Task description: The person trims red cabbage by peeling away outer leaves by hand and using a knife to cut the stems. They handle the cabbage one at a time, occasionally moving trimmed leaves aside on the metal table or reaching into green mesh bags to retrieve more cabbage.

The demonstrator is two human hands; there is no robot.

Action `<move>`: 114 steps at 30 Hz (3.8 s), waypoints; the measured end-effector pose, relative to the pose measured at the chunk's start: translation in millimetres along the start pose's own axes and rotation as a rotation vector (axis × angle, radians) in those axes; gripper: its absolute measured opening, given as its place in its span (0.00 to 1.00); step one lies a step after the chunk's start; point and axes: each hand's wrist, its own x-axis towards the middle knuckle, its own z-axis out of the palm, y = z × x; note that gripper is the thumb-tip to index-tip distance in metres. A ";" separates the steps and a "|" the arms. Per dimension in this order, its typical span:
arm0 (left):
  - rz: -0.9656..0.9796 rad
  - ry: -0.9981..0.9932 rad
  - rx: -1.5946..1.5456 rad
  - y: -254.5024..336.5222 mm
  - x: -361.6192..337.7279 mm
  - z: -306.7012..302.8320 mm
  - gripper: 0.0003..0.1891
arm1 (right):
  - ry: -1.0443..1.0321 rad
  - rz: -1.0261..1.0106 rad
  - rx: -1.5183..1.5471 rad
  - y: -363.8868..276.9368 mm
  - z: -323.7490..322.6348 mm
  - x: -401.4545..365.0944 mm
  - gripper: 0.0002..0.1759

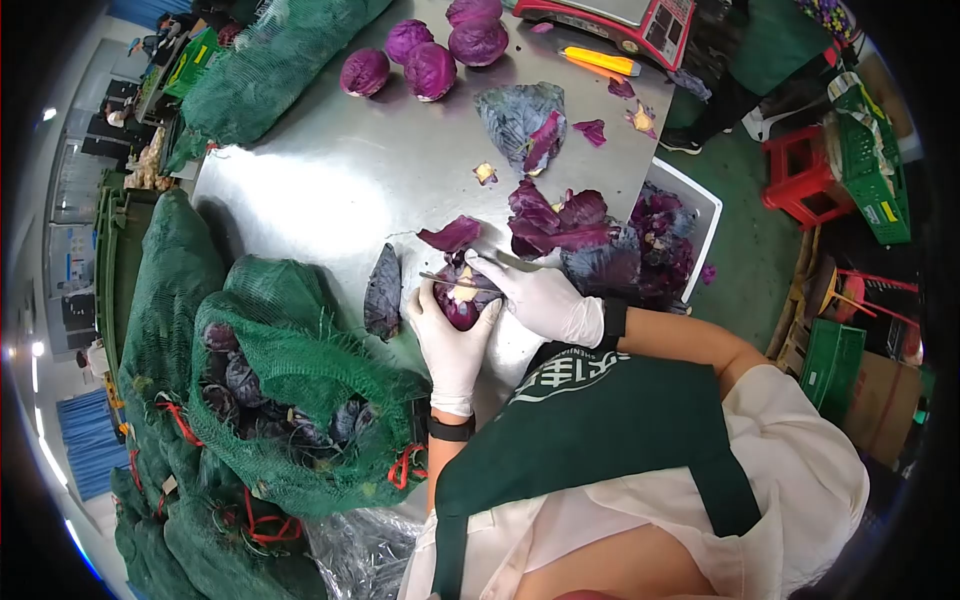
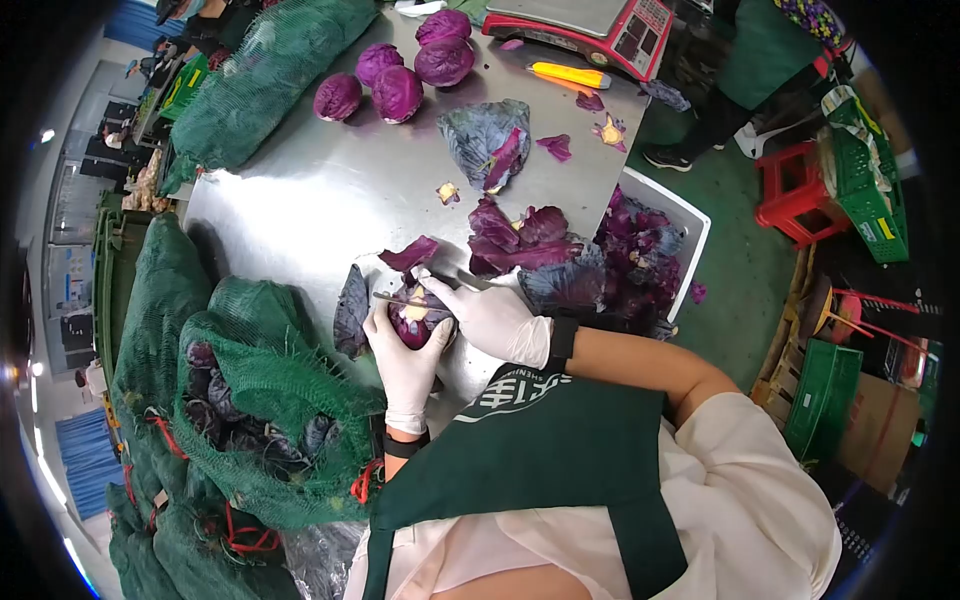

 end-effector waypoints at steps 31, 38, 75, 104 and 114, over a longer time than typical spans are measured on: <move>-0.034 0.141 -0.072 -29.1 -12.8 1.2 0.45 | -0.015 -0.049 0.089 -3.1 2.3 9.0 0.36; 0.081 -0.114 0.069 0.8 -7.4 -18.5 0.50 | -0.158 0.030 0.166 -5.3 -7.9 6.5 0.36; -0.111 0.142 -0.687 -28.2 -49.6 -10.8 0.50 | -0.110 0.610 1.279 71.1 -18.3 58.7 0.28; -0.211 -0.215 -0.715 -1.2 -29.9 8.0 0.45 | -0.251 -0.313 0.211 24.3 -55.5 14.2 0.16; -0.387 -0.098 -1.573 -67.1 -40.7 3.8 0.44 | 0.203 0.126 0.004 79.9 -81.3 -9.7 0.12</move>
